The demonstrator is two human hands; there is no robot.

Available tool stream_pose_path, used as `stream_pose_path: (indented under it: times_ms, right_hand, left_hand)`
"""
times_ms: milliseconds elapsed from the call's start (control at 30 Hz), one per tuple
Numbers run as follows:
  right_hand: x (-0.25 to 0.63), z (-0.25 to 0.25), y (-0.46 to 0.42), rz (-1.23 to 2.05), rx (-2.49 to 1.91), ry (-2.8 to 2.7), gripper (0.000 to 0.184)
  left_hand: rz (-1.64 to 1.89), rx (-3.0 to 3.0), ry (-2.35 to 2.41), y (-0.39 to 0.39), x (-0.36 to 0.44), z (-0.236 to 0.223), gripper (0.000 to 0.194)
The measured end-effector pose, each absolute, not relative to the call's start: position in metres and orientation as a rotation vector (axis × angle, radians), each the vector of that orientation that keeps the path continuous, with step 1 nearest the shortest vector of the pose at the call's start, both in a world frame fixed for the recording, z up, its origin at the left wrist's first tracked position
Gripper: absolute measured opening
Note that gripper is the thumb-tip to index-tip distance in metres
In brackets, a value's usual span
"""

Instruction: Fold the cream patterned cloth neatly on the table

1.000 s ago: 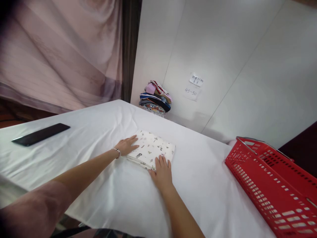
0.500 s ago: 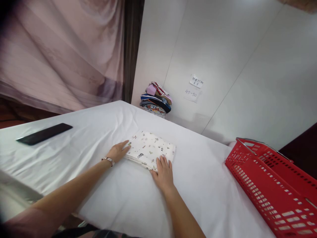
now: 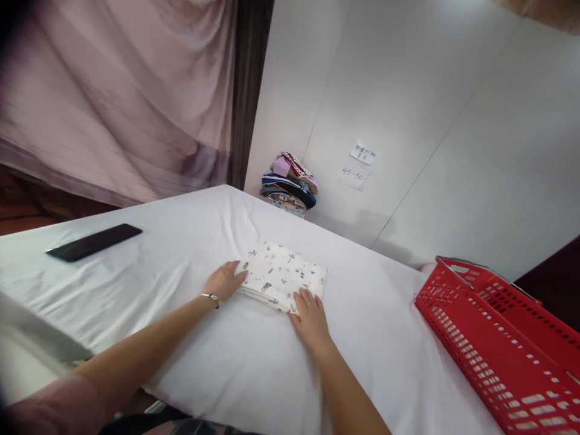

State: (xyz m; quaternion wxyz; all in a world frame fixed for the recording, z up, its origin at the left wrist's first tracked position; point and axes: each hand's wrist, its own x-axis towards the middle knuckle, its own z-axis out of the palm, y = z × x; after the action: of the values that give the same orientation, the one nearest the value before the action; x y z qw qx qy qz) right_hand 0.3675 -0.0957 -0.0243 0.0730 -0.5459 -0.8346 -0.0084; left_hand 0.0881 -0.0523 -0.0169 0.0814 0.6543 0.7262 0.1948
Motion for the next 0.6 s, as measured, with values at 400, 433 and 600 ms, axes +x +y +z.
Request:
stream_pose_path:
  times_ms: [400, 433, 600]
  right_hand:
    - [0.39, -0.02, -0.101, -0.045, -1.789, -2.478, 0.054]
    - [0.384, -0.021, -0.103, -0.033, -1.769, -2.48, 0.056]
    - [0.354, -0.019, -0.104, 0.017, -1.635, -2.478, 0.055]
  left_hand:
    - [0.784, 2.082, 1.981, -0.08, 0.107, -0.02, 0.045]
    - [0.857, 2.167, 1.947, -0.081, 0.109, -0.02, 0.045]
    - [0.969, 2.574, 1.487, -0.089, 0.123, -0.018, 0.038]
